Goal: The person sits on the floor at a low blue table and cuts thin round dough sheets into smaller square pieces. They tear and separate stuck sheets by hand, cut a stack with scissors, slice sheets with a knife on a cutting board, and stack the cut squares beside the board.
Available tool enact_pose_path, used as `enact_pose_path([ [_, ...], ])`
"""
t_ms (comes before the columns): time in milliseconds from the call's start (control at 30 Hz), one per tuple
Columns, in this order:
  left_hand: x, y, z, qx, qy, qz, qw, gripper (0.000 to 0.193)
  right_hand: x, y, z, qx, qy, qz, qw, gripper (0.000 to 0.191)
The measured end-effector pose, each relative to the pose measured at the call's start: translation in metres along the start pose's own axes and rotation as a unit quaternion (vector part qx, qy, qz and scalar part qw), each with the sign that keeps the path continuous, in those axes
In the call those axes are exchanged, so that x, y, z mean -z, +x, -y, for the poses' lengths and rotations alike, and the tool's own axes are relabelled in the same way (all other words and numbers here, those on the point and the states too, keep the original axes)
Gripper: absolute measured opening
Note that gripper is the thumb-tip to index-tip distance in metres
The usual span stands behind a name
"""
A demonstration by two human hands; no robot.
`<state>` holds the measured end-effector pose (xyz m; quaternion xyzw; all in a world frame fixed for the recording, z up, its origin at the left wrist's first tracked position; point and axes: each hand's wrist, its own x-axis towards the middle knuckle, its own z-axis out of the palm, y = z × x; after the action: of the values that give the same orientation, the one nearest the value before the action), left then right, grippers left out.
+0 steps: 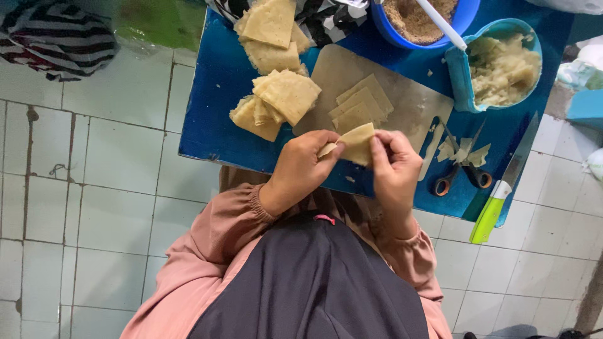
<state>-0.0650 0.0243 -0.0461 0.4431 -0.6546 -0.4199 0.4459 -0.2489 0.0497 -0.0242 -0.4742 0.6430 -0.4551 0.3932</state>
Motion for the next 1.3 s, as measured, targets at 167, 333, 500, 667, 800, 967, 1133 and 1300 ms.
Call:
enact_pose_path([
  [167, -0.003, 0.003, -0.005, 0.036, 0.132, 0.016, 0.991, 0.015, -0.014, 0.005, 0.014, 0.191, -0.236, -0.060, 0.951, 0.006],
  [333, 0.000, 0.010, -0.013, 0.034, 0.214, 0.037, 0.976, 0.027, -0.019, 0.013, 0.026, 0.185, -0.310, -0.043, 0.932, 0.017],
  [500, 0.027, 0.001, -0.045, -0.089, 0.252, -0.043, 0.963, 0.037, 0.002, 0.011, 0.026, 0.238, -0.398, -0.053, 0.884, 0.017],
  [667, 0.064, 0.021, -0.047, -0.161, 0.381, -0.104, 0.904, 0.028, 0.090, 0.024, 0.024, 0.216, -0.484, -0.123, 0.839, 0.032],
  [800, 0.070, 0.044, -0.038, -0.146, 0.394, -0.092, 0.903, 0.029, 0.137, 0.052, 0.006, 0.187, -0.548, -0.060, 0.813, 0.040],
  [967, 0.050, 0.032, -0.043, -0.166, 0.279, -0.119, 0.938, 0.024, 0.153, 0.072, -0.018, 0.212, -0.613, -0.038, 0.760, 0.020],
  [1133, 0.033, 0.023, -0.045, -0.166, 0.269, -0.068, 0.946, 0.042, 0.158, 0.076, -0.022, 0.204, -0.549, -0.036, 0.809, 0.013],
  [1300, 0.040, 0.039, -0.054, -0.166, 0.265, -0.040, 0.949, 0.041, 0.146, 0.078, -0.002, 0.218, -0.468, -0.065, 0.854, 0.019],
])
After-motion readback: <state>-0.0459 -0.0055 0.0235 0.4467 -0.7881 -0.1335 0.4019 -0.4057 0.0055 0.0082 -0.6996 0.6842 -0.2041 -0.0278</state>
